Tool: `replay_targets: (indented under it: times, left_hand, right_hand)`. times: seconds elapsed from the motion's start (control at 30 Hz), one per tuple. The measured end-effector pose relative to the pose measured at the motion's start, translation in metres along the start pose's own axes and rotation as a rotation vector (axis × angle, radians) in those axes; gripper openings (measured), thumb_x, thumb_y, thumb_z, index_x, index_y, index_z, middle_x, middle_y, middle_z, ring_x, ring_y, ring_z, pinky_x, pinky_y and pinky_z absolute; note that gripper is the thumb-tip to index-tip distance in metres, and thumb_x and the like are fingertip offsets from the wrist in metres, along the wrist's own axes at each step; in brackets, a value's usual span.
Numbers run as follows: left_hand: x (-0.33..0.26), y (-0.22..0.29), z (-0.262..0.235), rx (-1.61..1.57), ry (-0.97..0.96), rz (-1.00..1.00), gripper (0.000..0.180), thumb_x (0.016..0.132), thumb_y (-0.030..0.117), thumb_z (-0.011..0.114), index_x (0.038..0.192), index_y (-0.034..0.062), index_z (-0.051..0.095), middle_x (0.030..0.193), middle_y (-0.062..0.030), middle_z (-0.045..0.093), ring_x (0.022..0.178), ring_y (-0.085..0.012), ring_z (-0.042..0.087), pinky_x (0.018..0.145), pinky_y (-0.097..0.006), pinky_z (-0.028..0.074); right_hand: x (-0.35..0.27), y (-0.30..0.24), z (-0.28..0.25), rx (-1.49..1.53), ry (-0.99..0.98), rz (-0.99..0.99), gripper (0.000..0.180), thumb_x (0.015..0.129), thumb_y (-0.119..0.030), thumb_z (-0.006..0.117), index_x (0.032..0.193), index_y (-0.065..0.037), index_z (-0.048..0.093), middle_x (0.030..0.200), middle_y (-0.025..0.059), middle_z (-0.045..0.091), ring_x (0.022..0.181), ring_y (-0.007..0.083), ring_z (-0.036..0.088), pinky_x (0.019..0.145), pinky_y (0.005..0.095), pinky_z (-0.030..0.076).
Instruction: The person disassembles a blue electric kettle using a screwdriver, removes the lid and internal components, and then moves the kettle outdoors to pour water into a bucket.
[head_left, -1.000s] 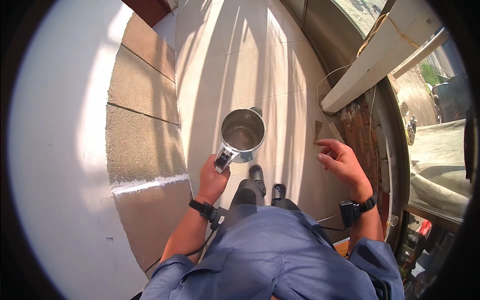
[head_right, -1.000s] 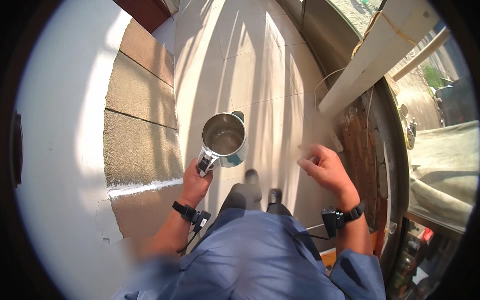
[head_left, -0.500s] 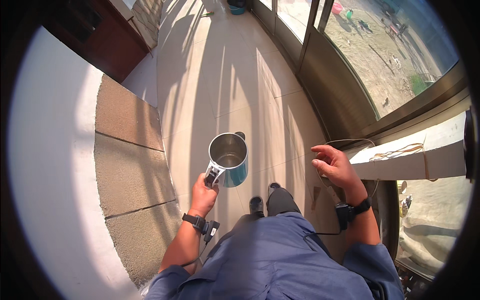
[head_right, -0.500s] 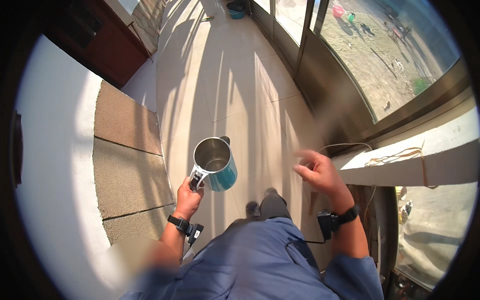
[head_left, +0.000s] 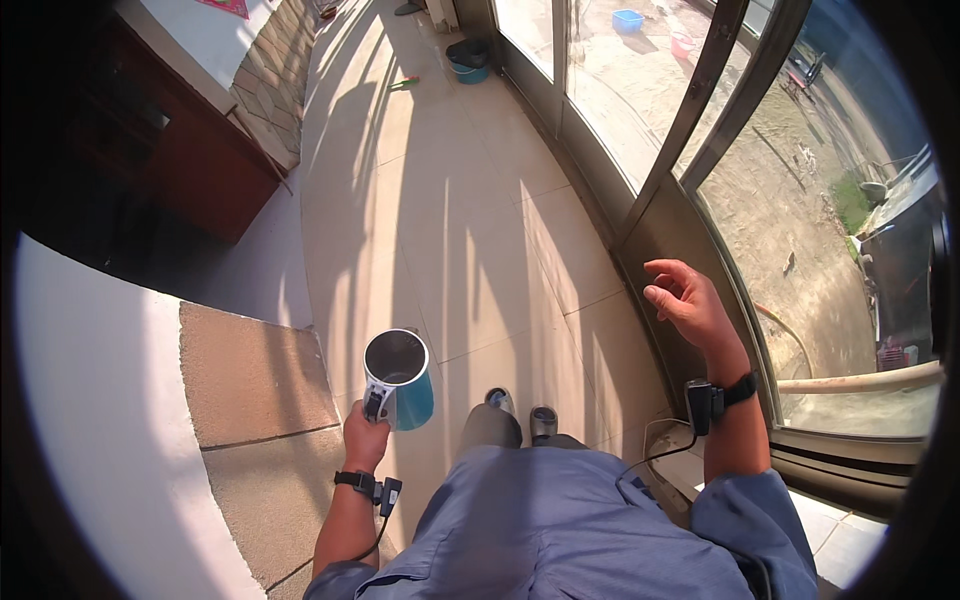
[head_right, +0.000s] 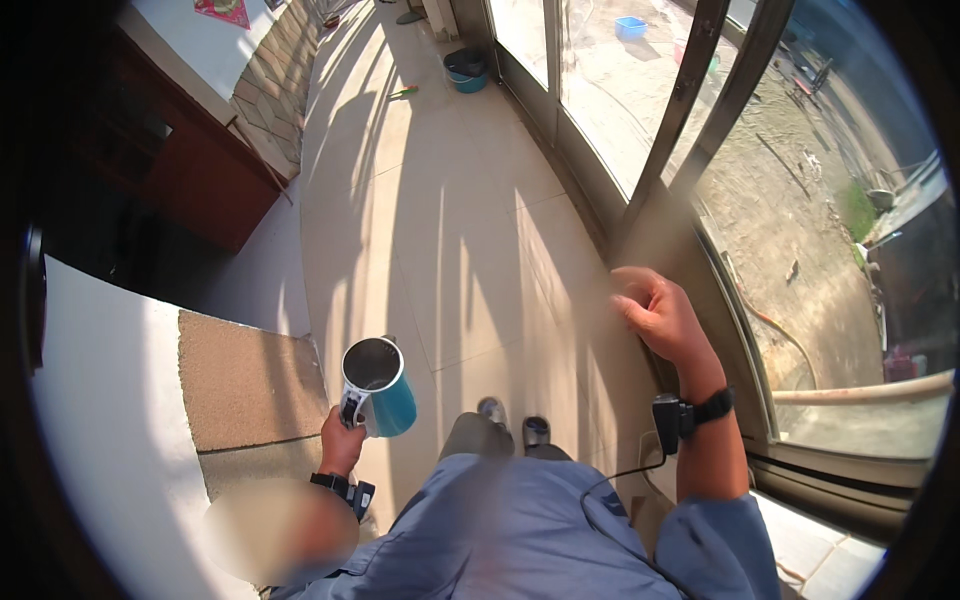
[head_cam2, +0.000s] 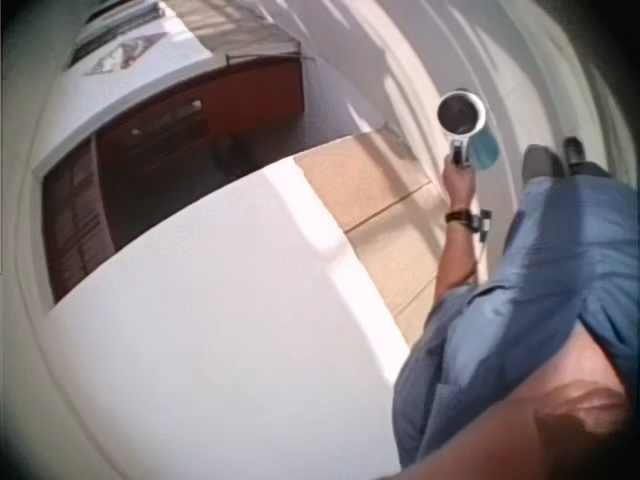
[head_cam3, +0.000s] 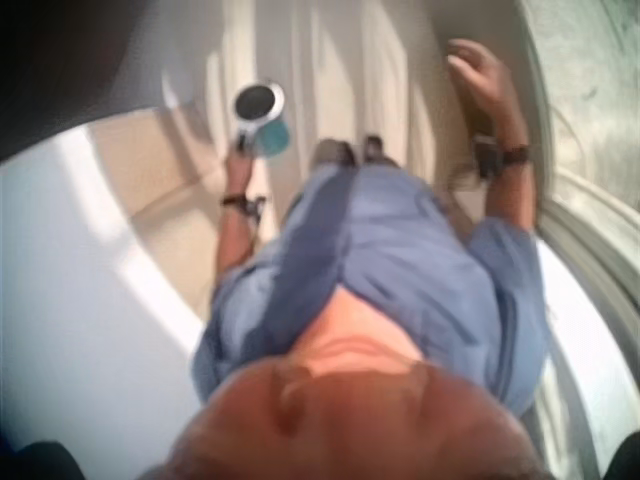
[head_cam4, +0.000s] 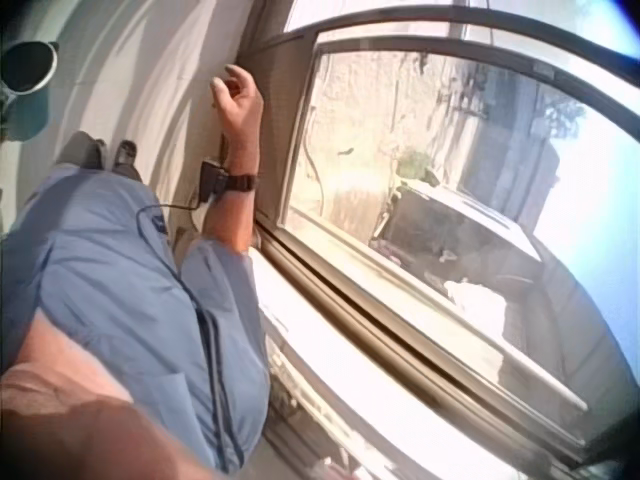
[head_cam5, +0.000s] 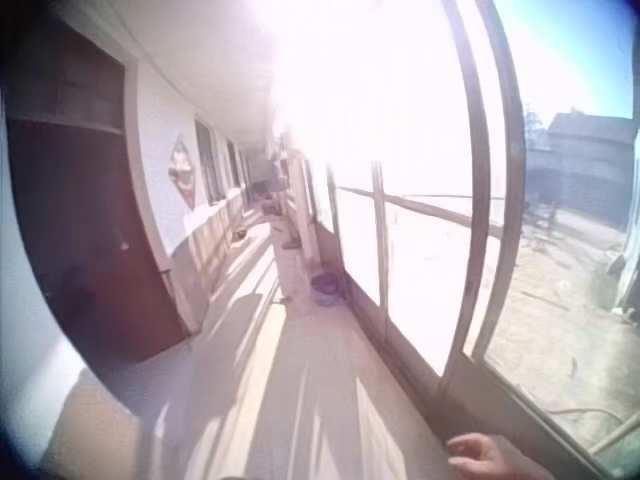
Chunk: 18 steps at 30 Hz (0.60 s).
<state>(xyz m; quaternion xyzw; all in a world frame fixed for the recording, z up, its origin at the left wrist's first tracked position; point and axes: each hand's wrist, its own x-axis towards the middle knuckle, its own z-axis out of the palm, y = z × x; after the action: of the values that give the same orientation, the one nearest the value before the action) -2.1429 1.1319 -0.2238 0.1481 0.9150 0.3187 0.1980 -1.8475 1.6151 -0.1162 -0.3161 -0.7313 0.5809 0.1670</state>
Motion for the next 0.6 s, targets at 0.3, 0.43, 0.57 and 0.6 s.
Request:
replay_targets:
  times: [0.3, 0.43, 0.57, 0.6]
  left_hand:
    - [0.28, 0.094, 0.036, 0.063, -0.08, 0.044, 0.023, 0.079, 0.003, 0.068, 0.102, 0.0013, 0.067, 0.092, -0.0163, 0.076, 0.087, -0.0344, 0.075, 0.082, -0.043, 0.058]
    - [0.392, 0.179, 0.06, 0.085, -0.125, 0.159, 0.021, 0.079, 0.005, 0.071, 0.099, 0.0016, 0.065, 0.089, -0.0175, 0.074, 0.083, -0.0344, 0.074, 0.079, -0.043, 0.058]
    - [0.497, 0.249, 0.085, 0.043, -0.166, 0.12, 0.02, 0.08, 0.002, 0.07, 0.099, 0.0032, 0.067, 0.087, -0.0069, 0.072, 0.079, -0.0186, 0.068, 0.076, -0.035, 0.057]
    - [0.521, 0.274, 0.094, 0.055, -0.164, 0.153, 0.021, 0.08, 0.004, 0.07, 0.101, 0.003, 0.066, 0.088, -0.0098, 0.072, 0.081, -0.0233, 0.07, 0.077, -0.038, 0.057]
  right_hand:
    - [0.316, -0.104, -0.059, -0.05, 0.314, -0.212, 0.043, 0.097, -0.021, 0.078, 0.134, -0.002, 0.068, 0.101, 0.0061, 0.068, 0.081, 0.0123, 0.063, 0.072, 0.0272, 0.053]
    - [0.443, -0.138, -0.109, -0.121, 0.438, -0.33, 0.043, 0.099, -0.024, 0.079, 0.134, -0.002, 0.068, 0.097, 0.0054, 0.069, 0.076, 0.0108, 0.063, 0.07, 0.026, 0.054]
    - [0.566, -0.167, -0.139, -0.135, 0.546, -0.416, 0.043, 0.1, -0.025, 0.078, 0.134, -0.001, 0.068, 0.092, 0.004, 0.069, 0.075, 0.0099, 0.063, 0.069, 0.0255, 0.054]
    - [0.597, -0.172, -0.149, -0.131, 0.567, -0.44, 0.042, 0.1, -0.025, 0.078, 0.133, -0.001, 0.068, 0.092, 0.0037, 0.069, 0.075, 0.0095, 0.062, 0.069, 0.0256, 0.053]
